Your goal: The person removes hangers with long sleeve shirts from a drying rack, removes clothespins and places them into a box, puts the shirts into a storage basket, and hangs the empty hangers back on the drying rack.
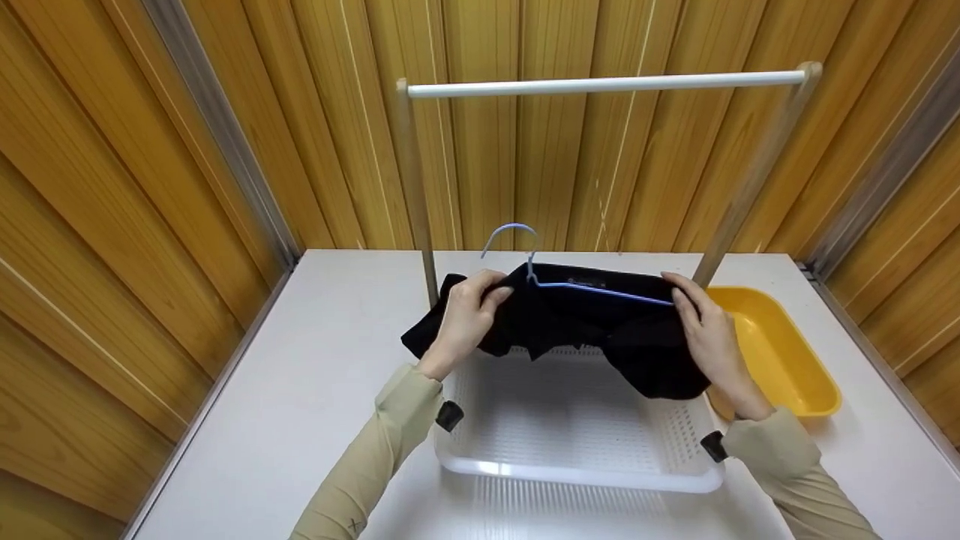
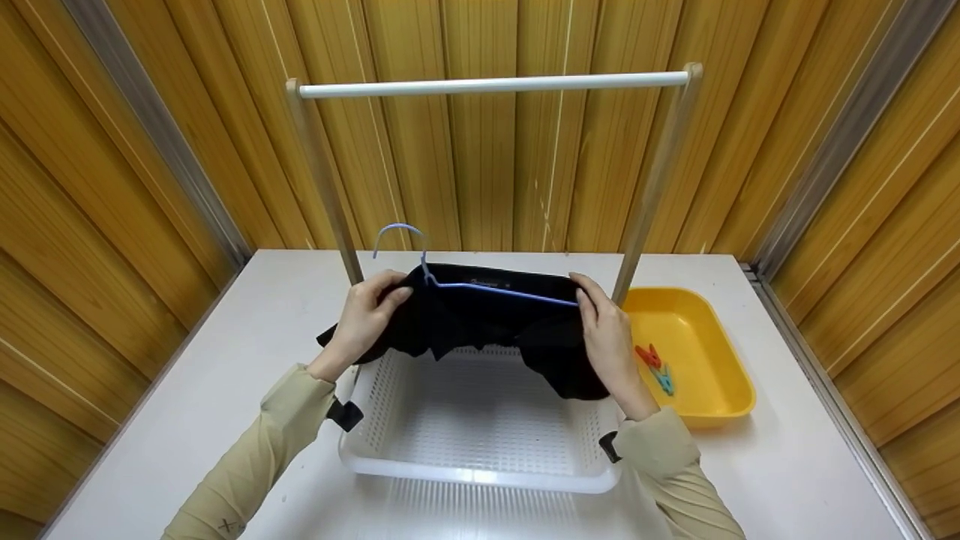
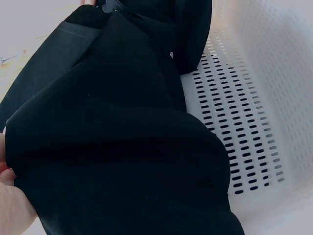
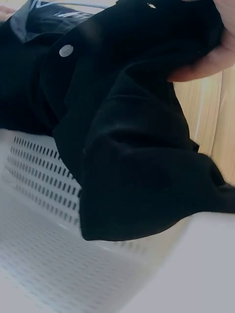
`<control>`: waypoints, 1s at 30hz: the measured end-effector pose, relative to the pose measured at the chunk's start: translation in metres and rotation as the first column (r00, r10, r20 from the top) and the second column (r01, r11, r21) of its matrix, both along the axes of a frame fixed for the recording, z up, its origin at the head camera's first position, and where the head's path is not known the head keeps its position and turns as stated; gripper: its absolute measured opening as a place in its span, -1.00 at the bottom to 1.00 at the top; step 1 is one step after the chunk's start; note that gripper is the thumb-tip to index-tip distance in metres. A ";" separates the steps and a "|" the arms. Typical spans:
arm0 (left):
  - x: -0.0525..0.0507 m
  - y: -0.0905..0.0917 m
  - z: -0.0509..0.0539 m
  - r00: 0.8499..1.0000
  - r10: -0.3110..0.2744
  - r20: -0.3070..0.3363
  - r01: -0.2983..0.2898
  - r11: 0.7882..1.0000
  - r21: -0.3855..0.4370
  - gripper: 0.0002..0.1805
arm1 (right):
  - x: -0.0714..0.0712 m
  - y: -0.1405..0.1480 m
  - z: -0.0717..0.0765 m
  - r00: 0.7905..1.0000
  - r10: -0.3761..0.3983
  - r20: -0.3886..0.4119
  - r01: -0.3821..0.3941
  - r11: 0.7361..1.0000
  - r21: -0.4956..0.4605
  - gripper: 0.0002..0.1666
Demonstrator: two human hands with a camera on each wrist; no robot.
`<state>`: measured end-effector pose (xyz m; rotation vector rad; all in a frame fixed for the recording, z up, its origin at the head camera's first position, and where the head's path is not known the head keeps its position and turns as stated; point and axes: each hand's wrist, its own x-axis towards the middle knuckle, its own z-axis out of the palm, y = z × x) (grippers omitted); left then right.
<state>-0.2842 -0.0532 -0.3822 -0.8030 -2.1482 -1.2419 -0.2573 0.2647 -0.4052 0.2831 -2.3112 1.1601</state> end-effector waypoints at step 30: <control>-0.001 -0.006 0.004 0.989 0.010 0.144 -0.018 0.998 0.056 -0.90 | -0.004 0.017 -0.002 0.754 0.655 -0.051 -0.267 0.235 -0.935 -0.59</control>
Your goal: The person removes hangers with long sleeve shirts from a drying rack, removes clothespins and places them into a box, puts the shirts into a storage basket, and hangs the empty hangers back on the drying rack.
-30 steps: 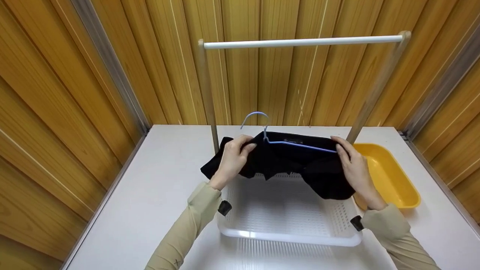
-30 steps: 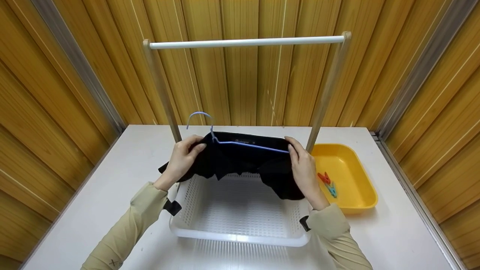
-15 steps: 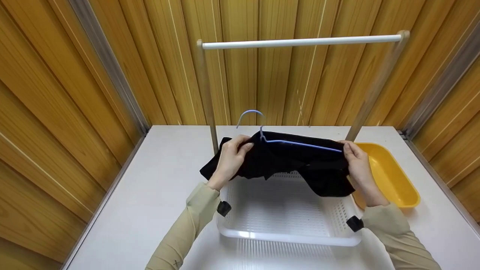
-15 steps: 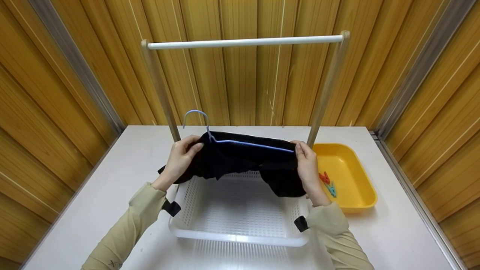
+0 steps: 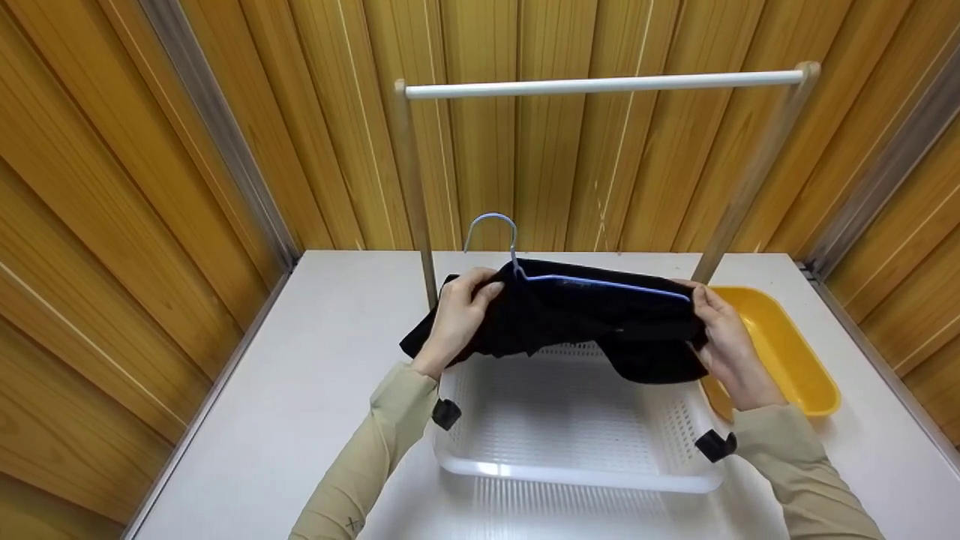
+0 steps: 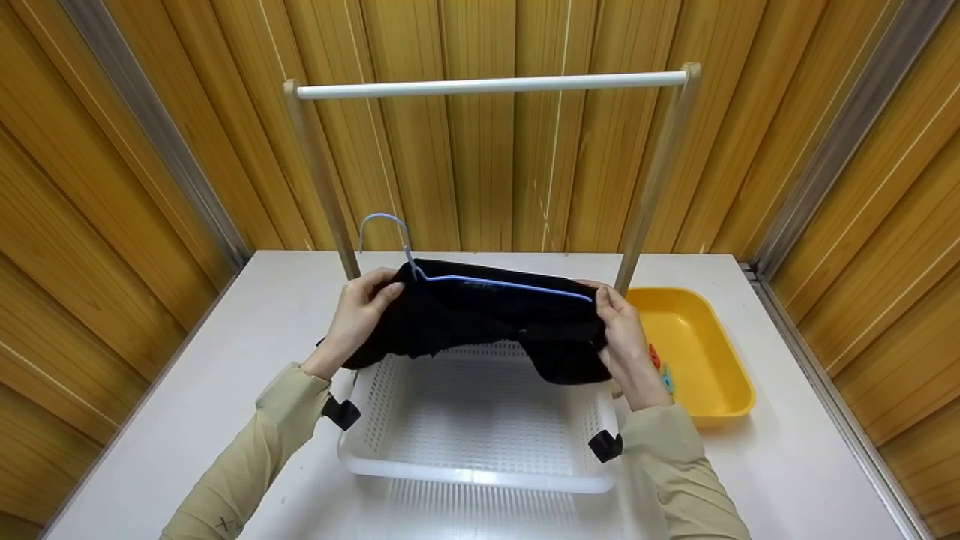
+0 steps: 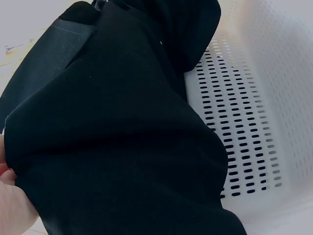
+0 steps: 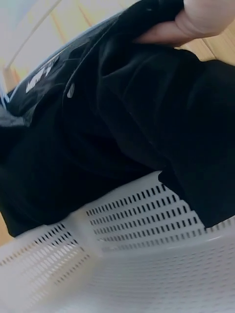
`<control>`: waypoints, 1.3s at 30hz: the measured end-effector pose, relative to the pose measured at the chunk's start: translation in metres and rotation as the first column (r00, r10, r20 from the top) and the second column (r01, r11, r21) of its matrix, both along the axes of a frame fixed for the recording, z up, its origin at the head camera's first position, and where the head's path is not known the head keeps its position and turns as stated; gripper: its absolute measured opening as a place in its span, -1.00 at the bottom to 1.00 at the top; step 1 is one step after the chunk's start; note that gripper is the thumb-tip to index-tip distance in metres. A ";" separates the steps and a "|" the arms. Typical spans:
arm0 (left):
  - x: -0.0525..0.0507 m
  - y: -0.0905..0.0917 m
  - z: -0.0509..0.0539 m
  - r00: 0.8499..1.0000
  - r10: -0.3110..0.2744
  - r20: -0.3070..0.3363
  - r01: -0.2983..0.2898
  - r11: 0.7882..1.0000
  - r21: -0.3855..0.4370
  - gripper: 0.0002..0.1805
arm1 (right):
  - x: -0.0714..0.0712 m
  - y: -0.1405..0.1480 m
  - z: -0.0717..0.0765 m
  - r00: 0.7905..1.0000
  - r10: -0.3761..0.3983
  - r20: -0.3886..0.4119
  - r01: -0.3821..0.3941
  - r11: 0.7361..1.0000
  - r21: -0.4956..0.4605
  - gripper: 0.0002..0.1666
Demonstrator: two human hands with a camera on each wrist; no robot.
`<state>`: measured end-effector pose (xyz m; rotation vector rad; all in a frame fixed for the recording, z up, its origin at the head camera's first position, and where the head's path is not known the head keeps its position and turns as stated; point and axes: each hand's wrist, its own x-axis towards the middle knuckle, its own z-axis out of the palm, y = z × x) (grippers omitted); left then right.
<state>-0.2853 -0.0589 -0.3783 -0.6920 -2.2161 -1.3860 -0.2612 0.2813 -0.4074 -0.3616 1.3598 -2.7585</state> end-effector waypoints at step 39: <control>-0.001 0.002 -0.003 0.999 0.017 0.036 -0.021 0.995 0.098 -0.87 | 0.001 -0.031 -0.002 1.000 -0.008 -0.020 0.019 0.763 0.646 -0.41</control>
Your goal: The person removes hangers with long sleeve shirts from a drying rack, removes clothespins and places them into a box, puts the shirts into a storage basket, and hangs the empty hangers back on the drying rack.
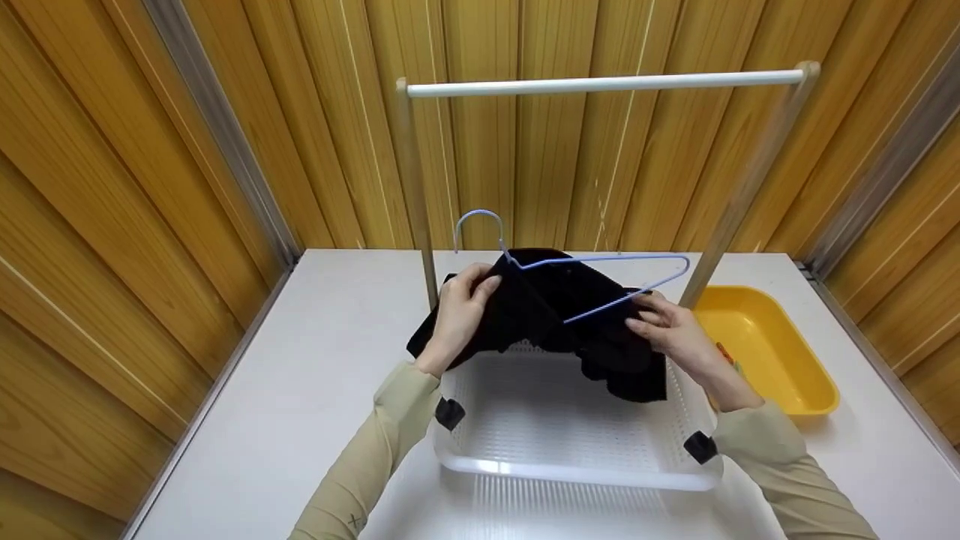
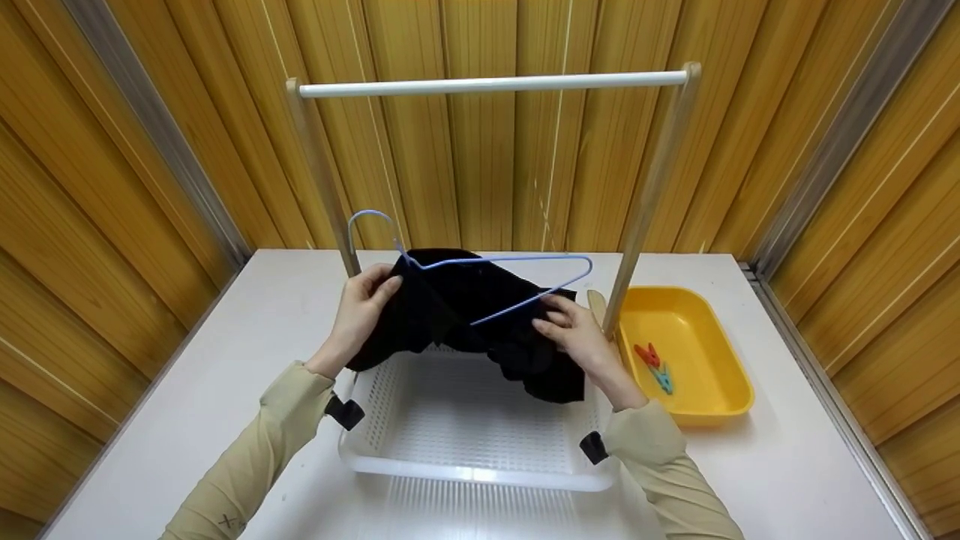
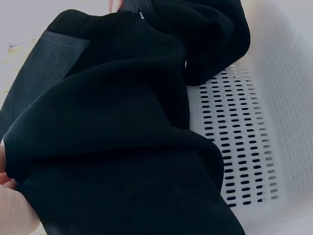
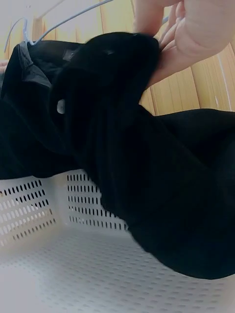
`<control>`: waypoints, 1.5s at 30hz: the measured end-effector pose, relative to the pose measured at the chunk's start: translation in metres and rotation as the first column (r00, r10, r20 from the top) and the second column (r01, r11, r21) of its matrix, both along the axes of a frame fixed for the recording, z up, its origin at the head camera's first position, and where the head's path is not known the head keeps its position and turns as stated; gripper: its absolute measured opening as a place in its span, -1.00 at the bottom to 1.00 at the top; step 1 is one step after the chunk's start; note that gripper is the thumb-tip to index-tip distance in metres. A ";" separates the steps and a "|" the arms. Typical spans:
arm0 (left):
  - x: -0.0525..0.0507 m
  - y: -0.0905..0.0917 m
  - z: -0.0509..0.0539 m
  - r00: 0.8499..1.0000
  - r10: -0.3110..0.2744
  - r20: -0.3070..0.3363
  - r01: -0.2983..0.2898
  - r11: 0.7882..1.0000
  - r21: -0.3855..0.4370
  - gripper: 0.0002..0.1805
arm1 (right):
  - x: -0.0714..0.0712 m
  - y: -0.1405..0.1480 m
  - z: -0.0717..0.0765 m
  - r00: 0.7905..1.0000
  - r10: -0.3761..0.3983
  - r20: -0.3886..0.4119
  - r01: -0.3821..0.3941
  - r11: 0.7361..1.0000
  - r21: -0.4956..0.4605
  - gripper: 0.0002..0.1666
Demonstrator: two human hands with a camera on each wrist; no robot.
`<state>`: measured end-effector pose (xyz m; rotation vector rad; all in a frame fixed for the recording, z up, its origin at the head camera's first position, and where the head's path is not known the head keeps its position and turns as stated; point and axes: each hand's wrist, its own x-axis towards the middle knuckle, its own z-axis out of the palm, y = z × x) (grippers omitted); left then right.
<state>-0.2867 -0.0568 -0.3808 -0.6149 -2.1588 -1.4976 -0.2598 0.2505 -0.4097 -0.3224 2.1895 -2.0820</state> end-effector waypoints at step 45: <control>0.002 0.001 -0.003 1.000 -0.020 -0.008 0.020 0.995 -0.097 -0.87 | 0.004 0.033 0.033 0.880 -0.201 -0.430 0.314 0.926 0.211 -0.53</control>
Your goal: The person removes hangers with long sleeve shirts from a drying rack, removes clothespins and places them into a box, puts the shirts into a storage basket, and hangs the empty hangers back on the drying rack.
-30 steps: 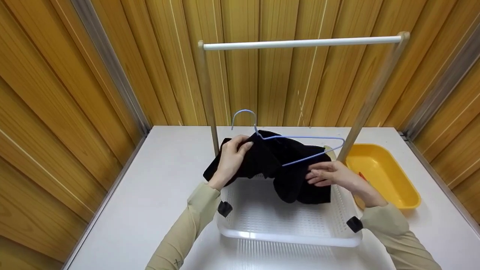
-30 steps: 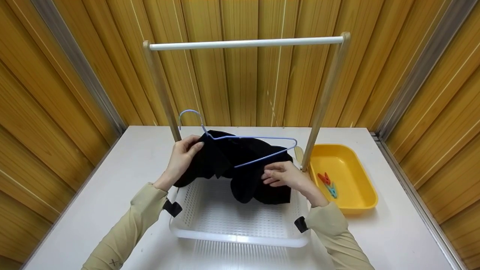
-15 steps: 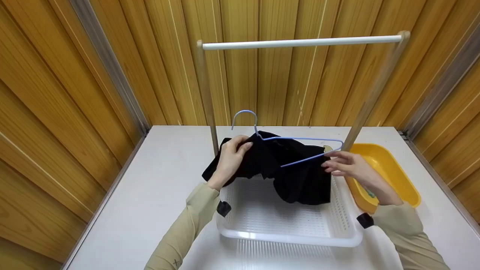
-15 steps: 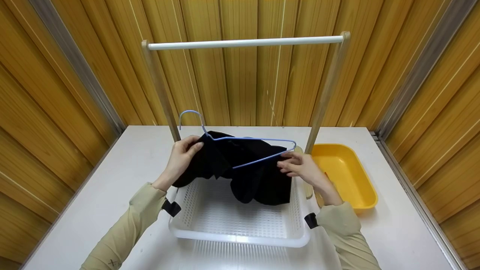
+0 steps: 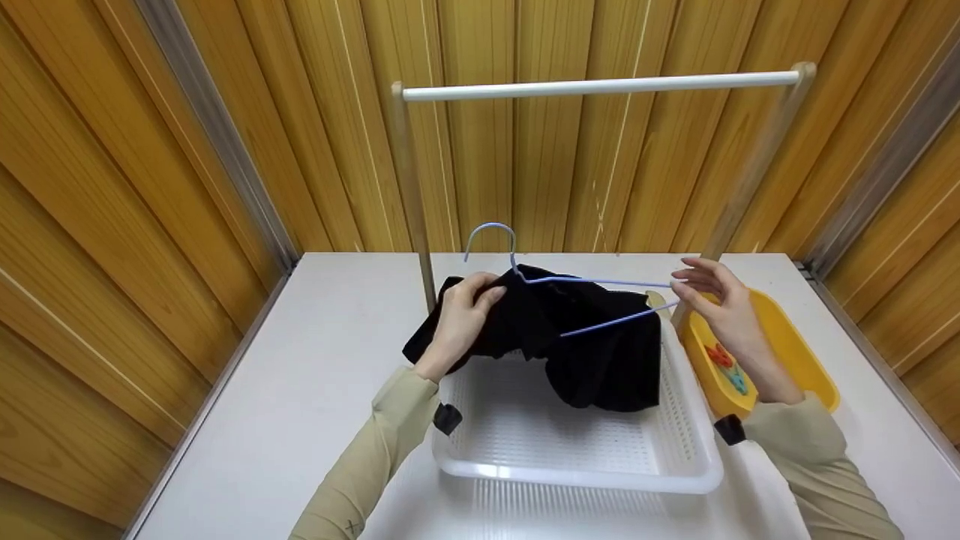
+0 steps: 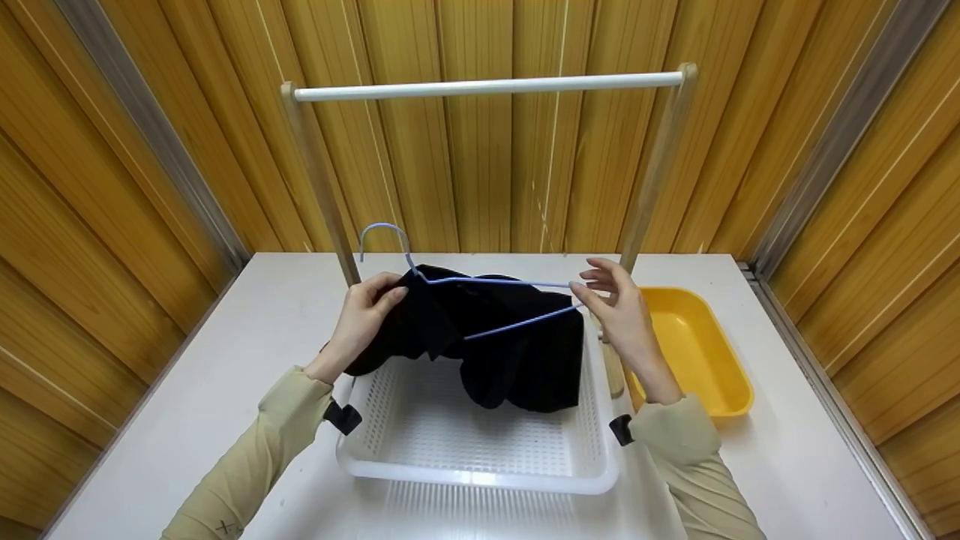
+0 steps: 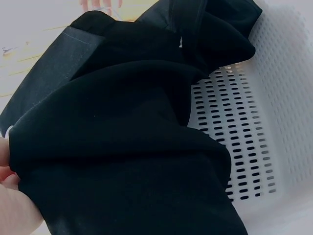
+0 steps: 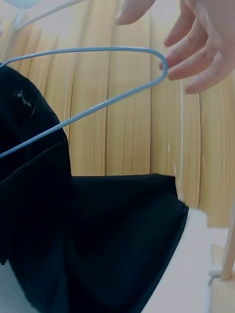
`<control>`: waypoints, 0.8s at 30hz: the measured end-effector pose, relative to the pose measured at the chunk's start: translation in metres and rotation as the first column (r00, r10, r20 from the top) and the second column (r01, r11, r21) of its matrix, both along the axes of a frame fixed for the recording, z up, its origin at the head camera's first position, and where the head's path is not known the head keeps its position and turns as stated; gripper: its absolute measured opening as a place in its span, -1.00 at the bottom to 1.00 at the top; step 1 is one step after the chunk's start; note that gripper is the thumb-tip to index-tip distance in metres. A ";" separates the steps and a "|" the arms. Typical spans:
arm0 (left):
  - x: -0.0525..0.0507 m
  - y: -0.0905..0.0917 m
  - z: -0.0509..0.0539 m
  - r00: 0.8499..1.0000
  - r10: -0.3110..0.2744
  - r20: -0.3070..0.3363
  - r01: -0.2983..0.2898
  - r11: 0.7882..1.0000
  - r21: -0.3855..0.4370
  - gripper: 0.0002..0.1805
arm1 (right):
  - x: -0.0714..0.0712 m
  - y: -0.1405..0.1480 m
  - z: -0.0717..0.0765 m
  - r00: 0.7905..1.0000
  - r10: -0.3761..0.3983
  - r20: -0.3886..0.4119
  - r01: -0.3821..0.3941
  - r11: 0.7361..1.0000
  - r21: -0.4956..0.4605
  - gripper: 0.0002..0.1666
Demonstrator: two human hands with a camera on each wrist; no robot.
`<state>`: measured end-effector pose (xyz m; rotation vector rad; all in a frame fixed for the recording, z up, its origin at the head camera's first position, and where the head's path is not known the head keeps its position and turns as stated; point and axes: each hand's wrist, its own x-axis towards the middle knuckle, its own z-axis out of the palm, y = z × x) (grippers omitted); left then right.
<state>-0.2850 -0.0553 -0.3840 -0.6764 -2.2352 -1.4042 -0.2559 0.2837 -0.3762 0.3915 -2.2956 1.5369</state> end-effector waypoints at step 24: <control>0.002 0.005 -0.001 0.999 -0.043 -0.024 0.042 0.999 -0.025 -0.89 | -0.010 -0.054 0.010 0.928 0.245 -0.281 -0.114 0.904 0.412 -0.54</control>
